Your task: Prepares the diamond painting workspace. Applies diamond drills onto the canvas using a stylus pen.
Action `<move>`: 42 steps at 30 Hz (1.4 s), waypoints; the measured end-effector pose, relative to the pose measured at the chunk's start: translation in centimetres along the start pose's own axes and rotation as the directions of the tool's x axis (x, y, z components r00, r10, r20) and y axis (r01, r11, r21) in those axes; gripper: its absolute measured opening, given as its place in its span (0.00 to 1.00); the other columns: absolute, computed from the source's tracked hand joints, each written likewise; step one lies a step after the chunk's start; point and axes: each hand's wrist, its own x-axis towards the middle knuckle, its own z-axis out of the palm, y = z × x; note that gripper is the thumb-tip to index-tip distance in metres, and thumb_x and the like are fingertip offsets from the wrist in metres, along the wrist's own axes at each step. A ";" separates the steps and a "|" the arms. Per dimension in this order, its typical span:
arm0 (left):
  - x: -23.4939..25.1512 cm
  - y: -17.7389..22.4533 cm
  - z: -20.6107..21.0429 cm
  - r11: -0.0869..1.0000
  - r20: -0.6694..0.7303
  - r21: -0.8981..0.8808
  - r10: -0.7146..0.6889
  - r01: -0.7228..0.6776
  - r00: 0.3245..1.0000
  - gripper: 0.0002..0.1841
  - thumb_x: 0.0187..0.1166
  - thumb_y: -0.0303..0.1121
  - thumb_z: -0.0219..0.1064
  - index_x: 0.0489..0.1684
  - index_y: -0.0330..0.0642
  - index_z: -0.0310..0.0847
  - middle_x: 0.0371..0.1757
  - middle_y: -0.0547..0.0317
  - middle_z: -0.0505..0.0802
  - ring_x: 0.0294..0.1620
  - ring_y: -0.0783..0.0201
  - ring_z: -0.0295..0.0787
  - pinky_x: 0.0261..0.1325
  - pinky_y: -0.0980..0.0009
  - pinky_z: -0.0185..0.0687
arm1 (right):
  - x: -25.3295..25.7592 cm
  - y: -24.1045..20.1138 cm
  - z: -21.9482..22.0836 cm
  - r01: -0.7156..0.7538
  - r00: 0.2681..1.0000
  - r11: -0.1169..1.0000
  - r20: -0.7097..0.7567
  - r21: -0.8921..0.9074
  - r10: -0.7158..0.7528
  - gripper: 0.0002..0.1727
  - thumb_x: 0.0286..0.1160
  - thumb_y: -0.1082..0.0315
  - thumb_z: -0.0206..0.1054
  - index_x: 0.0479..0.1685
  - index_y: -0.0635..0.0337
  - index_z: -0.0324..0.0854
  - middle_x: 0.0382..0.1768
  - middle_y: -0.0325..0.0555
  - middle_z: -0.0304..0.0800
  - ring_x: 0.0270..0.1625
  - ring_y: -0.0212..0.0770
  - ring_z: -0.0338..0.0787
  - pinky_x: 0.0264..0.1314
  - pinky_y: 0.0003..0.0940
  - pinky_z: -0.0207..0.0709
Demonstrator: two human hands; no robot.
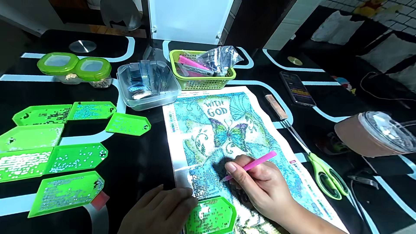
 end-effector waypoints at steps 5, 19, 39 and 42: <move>0.0 0.0 0.0 1.000 -0.012 -0.008 -0.003 0.002 1.000 0.23 0.76 0.49 0.74 0.60 0.42 0.90 0.66 0.51 0.93 0.64 0.52 0.91 0.72 0.51 0.79 | 0.8 -0.8 -1.1 -0.274 0.961 0.955 0.059 0.115 0.269 0.15 0.89 0.60 0.62 0.34 0.53 0.88 0.25 0.30 0.89 0.28 0.20 0.88 0.32 0.15 0.83; -0.1 0.0 0.3 1.000 -0.048 0.015 0.000 0.001 0.999 0.22 0.75 0.50 0.73 0.59 0.45 0.90 0.65 0.54 0.94 0.64 0.55 0.91 0.71 0.54 0.80 | -0.1 -2.7 2.1 0.067 0.981 0.991 0.171 0.118 -0.087 0.16 0.92 0.62 0.58 0.37 0.64 0.81 0.25 0.44 0.84 0.28 0.25 0.83 0.33 0.17 0.76; 0.0 -0.1 0.5 1.000 -0.041 0.026 0.005 -0.004 0.999 0.22 0.75 0.50 0.73 0.58 0.44 0.90 0.65 0.54 0.93 0.65 0.55 0.91 0.71 0.54 0.80 | 0.0 -2.4 2.1 -0.139 0.986 0.922 0.141 0.362 0.094 0.15 0.92 0.61 0.59 0.37 0.61 0.83 0.26 0.35 0.88 0.29 0.19 0.86 0.32 0.15 0.81; 0.0 -0.1 0.3 1.000 -0.017 0.004 -0.003 0.003 1.000 0.22 0.76 0.50 0.73 0.59 0.43 0.90 0.66 0.53 0.93 0.65 0.53 0.91 0.71 0.53 0.80 | 0.9 -2.4 0.7 -0.309 0.949 0.835 0.088 0.456 0.303 0.15 0.91 0.60 0.60 0.35 0.50 0.87 0.27 0.28 0.91 0.27 0.19 0.87 0.30 0.14 0.81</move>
